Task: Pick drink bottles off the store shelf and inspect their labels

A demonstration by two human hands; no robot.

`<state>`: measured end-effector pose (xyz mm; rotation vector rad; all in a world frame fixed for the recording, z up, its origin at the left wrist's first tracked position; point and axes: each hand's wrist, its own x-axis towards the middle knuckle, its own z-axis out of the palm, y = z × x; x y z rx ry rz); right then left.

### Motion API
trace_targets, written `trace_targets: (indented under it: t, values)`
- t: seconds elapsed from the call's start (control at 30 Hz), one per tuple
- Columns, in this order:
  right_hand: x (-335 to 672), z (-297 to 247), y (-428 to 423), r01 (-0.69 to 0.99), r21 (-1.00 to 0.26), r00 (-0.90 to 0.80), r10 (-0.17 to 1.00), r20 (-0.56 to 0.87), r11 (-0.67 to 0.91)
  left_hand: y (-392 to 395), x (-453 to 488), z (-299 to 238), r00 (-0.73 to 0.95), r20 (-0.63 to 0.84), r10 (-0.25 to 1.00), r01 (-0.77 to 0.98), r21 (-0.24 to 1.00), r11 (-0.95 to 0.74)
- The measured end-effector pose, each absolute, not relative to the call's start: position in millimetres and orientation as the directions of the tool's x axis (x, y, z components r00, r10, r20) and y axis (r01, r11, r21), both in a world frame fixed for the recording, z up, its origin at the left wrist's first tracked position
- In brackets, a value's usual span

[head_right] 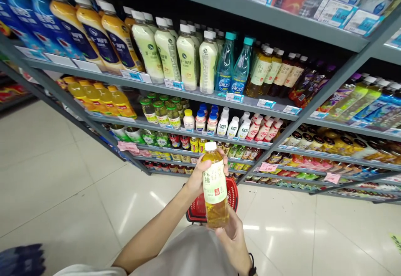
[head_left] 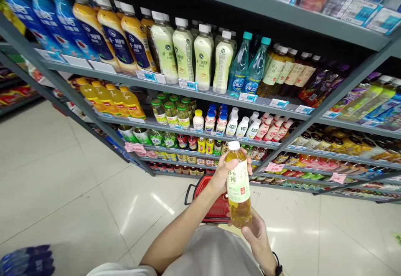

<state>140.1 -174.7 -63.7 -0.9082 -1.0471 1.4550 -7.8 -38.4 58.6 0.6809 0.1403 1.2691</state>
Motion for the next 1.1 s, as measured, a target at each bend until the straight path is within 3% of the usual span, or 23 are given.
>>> trace_targets:
  t: [0.17,0.47,1.1]
  values:
    - [148.0,-87.7,-182.2,-0.266,-0.964,0.056,0.998,-0.02,-0.005,-44.2,-8.6,59.5,0.28,0.236,0.931,-0.844,0.523,0.121]
    - [155.3,-76.6,-181.6,-0.174,-0.983,0.03,0.998,0.049,0.053,-50.2,-2.6,59.3,0.294,0.24,0.925,-0.843,0.521,0.132]
    - [160.6,-64.7,-179.4,-0.129,-0.991,0.042,0.998,-0.035,-0.029,-50.2,7.7,58.3,0.31,0.227,0.923,-0.845,0.512,0.157]
